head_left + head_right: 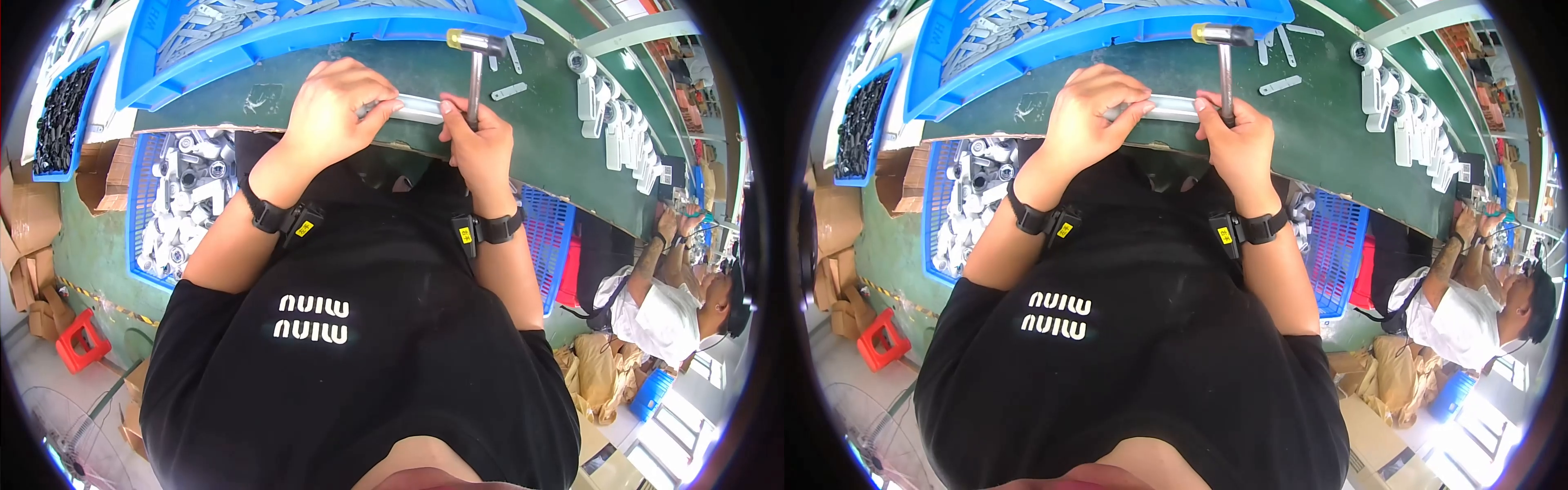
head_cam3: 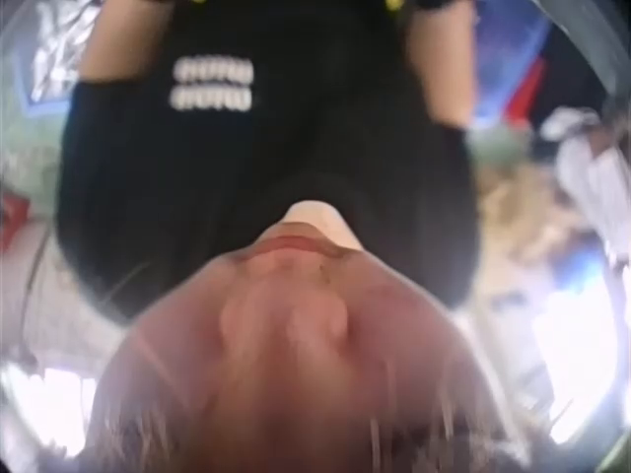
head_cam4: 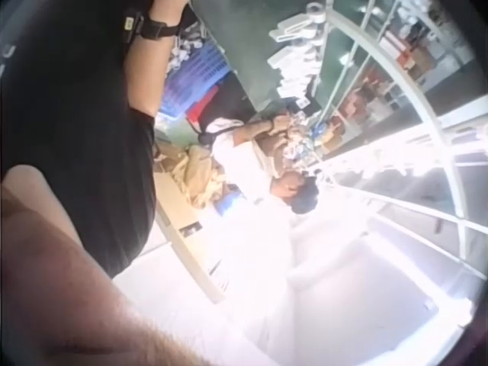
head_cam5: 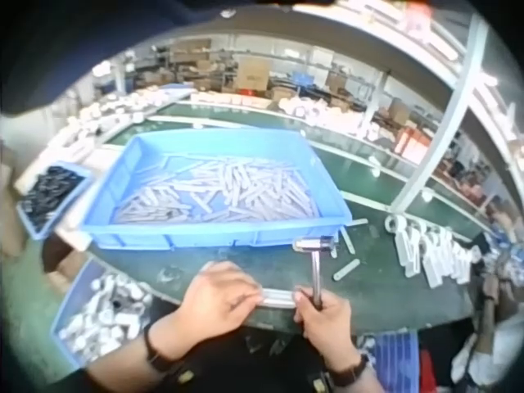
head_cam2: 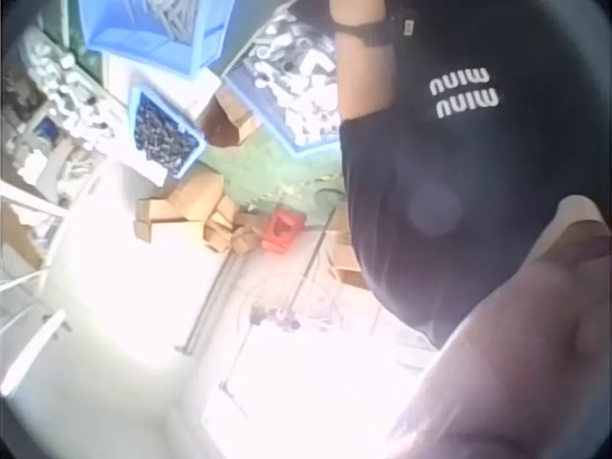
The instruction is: Assembling white plastic brackets by inserting metal pins and tapping them into place with a small hammer.
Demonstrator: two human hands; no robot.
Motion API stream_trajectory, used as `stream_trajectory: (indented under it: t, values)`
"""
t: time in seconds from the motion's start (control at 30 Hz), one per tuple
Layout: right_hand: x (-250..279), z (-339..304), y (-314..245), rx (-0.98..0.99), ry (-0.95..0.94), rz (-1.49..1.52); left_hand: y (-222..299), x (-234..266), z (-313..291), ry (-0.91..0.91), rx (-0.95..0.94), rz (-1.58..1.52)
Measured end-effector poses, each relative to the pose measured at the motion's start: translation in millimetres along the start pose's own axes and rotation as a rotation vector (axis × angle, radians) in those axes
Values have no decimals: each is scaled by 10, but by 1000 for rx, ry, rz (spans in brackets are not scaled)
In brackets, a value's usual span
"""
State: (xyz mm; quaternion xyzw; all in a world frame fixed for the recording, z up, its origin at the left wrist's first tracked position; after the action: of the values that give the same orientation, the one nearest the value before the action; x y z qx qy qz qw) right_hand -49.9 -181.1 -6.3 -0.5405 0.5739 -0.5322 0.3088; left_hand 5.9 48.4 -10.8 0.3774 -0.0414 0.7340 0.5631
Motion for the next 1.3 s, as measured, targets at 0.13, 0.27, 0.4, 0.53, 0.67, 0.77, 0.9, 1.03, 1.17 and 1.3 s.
stream_trajectory:
  t: [0.13, 0.27, 0.4, 0.53, 0.67, 0.77, 0.9, 1.03, 1.17, 1.3]
  values:
    - [10, 16, -23, -9, -5, -56, 1, -28, -2, 41, -10, 10]
    - [42, 45, -39, -40, -52, -76, 33, -7, 14, 10, -67, 110]
    - [17, 18, -16, -27, -19, -91, 163, 11, 86, 10, -155, 248]
    - [11, 11, -22, 6, -11, -128, 239, -30, 121, -87, -123, 175]
    - [16, 34, 35, 52, 21, -162, 238, -51, 145, -164, -88, 135]
    - [-6, 11, 47, 93, 40, -182, 234, -100, 118, -149, -87, 128]
    - [16, 27, 30, 82, 41, -191, 233, -153, 86, -129, -82, 134]
    - [77, 10, -42, 6, -8, -184, 232, -174, 110, -110, -84, 120]
    - [263, -120, -9, 217, -33, -103, 234, -192, 129, -108, -89, 126]
    - [629, -532, -165, 255, -101, -54, 266, -161, 122, -93, -77, 135]
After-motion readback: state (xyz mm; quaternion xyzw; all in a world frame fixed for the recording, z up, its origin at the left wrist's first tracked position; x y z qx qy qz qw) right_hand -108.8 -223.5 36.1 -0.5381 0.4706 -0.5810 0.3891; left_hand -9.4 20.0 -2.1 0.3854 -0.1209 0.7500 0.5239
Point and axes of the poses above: each hand's wrist, its own z-axis towards the middle knuckle, its own x-axis out of the back of the hand, y = z × x, the point moved 1 cm from there along z, towards the middle knuckle, and after that the axes turned 10 degrees about -x, right-handed, at the moved point
